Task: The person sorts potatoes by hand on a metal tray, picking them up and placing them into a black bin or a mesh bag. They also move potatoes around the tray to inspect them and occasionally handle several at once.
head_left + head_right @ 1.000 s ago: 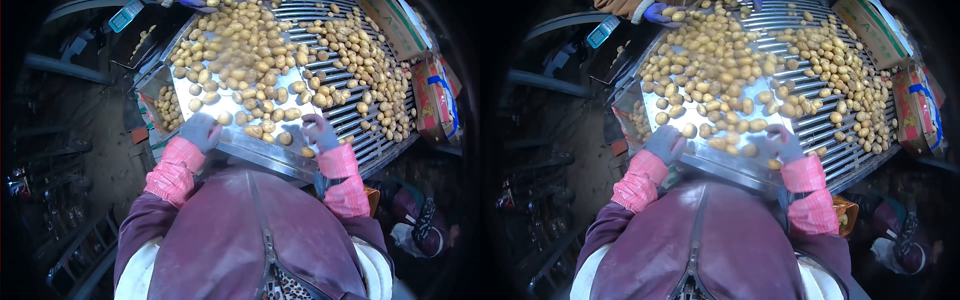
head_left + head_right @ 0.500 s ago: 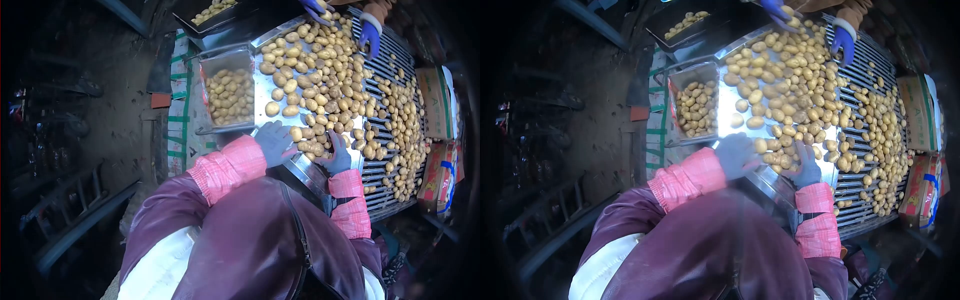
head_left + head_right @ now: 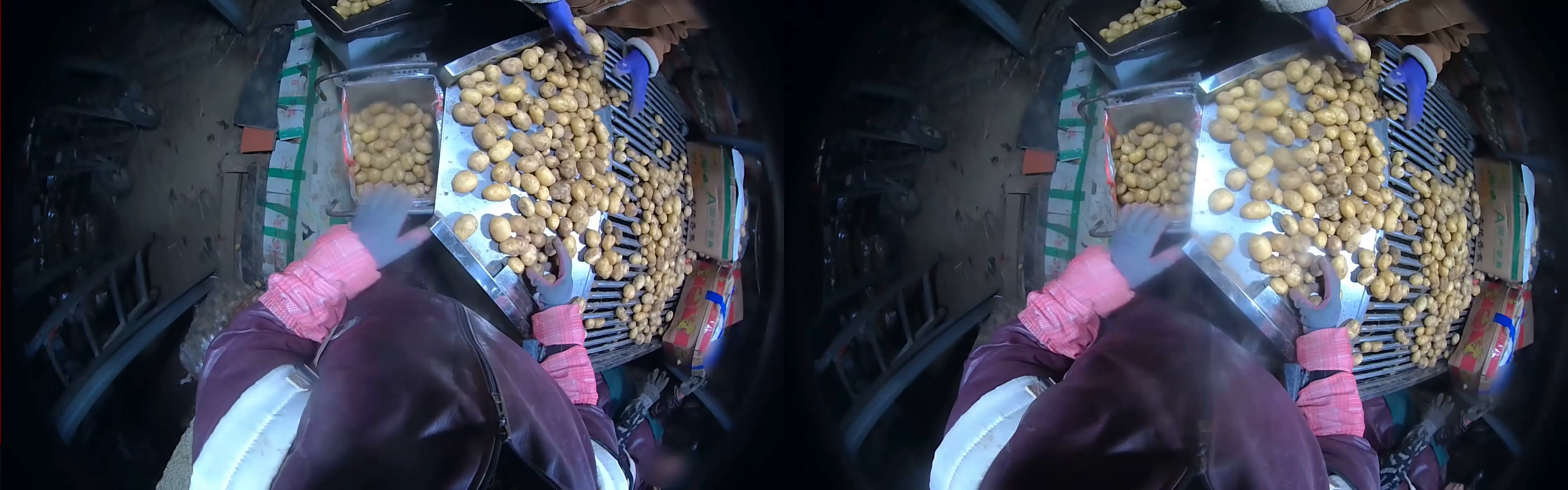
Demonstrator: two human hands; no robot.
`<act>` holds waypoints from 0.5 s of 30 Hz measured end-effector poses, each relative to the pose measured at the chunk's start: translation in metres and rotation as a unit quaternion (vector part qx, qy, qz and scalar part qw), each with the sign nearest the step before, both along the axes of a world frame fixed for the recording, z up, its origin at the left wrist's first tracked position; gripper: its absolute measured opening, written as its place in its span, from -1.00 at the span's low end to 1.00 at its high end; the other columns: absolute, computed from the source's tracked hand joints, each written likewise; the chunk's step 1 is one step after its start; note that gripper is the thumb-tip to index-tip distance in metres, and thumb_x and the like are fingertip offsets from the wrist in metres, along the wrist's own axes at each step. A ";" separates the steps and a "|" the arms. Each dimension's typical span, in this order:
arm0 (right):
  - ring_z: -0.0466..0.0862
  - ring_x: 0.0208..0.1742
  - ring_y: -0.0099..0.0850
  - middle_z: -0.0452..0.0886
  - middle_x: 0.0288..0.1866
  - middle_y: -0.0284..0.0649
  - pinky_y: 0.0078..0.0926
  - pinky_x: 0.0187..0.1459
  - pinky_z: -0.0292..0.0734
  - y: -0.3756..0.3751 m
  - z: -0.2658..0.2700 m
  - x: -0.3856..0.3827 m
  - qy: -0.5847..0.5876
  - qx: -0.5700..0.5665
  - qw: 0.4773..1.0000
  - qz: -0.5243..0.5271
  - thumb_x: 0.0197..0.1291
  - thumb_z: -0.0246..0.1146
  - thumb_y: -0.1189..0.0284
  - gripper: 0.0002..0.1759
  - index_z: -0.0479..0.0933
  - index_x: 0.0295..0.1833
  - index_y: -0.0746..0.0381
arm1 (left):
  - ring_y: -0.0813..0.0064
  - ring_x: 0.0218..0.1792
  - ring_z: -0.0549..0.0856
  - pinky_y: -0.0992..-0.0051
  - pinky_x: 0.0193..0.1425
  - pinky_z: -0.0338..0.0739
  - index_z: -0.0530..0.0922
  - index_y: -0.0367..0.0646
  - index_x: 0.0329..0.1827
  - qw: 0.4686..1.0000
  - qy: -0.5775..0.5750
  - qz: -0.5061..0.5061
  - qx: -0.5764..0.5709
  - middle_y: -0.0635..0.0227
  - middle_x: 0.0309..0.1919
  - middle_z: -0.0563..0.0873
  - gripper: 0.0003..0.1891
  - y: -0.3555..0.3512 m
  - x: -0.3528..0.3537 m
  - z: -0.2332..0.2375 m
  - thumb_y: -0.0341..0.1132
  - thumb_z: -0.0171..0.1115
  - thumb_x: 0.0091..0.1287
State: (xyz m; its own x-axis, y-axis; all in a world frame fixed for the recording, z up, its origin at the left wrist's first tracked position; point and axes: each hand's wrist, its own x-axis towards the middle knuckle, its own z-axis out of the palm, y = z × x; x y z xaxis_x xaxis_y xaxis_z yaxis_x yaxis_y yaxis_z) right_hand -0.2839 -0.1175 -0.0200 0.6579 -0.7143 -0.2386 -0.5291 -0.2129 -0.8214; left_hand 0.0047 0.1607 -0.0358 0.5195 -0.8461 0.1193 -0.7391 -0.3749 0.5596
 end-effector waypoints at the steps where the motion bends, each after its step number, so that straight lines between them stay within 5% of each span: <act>1: 0.51 0.25 -0.39 0.39 0.42 -0.22 -0.49 0.13 0.53 0.002 0.000 0.003 -0.011 0.031 0.999 -0.018 -0.23 0.55 0.53 0.01 0.33 0.46 0.18 | 0.04 0.06 0.56 -0.05 0.47 0.19 0.48 -0.25 0.25 0.999 -0.001 0.012 0.037 0.09 -0.03 0.60 -0.42 0.011 0.002 -0.016 -0.01 0.25 0.31; 4: 0.52 0.21 -0.42 0.39 0.41 -0.23 -0.51 0.08 0.55 0.010 0.011 0.033 0.012 0.043 0.999 -0.001 -0.21 0.55 0.53 0.01 0.32 0.47 0.17 | 0.05 0.05 0.58 -0.07 0.52 0.11 0.47 -0.29 0.27 0.998 -0.007 0.023 0.062 0.08 -0.01 0.60 -0.38 0.022 0.000 -0.034 0.02 0.24 0.32; 5: 0.52 -0.02 -0.49 0.42 0.38 -0.24 -0.57 -0.11 0.58 0.009 -0.003 0.036 -0.011 0.033 0.999 0.015 -0.17 0.53 0.52 0.03 0.27 0.52 0.19 | 0.05 0.04 0.58 -0.08 0.54 0.10 0.46 -0.29 0.28 0.998 -0.009 0.022 0.056 0.08 -0.01 0.60 -0.37 0.022 -0.002 -0.035 0.02 0.25 0.31; 6: 0.52 -0.03 -0.51 0.42 0.37 -0.27 -0.64 -0.20 0.58 0.021 0.007 0.058 -0.015 0.009 0.999 0.039 -0.16 0.51 0.53 0.02 0.27 0.52 0.18 | 0.05 0.05 0.58 -0.09 0.54 0.09 0.46 -0.30 0.27 0.998 -0.006 0.021 0.059 0.08 -0.01 0.61 -0.37 0.023 -0.003 -0.035 0.03 0.25 0.31; 11: 0.46 0.33 -0.27 0.38 0.38 -0.11 -0.32 0.23 0.50 0.042 0.008 0.121 -0.042 -0.049 0.990 0.124 -0.16 0.56 0.40 -0.02 0.33 0.47 0.17 | 0.05 0.04 0.58 -0.10 0.55 0.08 0.46 -0.31 0.27 0.998 -0.013 0.017 0.053 0.07 -0.01 0.61 -0.37 0.023 -0.003 -0.038 0.03 0.25 0.31; 15: 0.43 0.38 -0.15 0.33 0.41 -0.04 -0.22 0.38 0.40 0.055 0.008 0.159 -0.020 -0.057 0.990 0.127 -0.14 0.56 0.31 -0.05 0.36 0.46 0.16 | 0.05 0.03 0.58 -0.08 0.52 0.13 0.46 -0.31 0.27 0.998 -0.018 0.014 0.061 0.08 -0.01 0.61 -0.35 0.023 -0.003 -0.038 0.02 0.29 0.27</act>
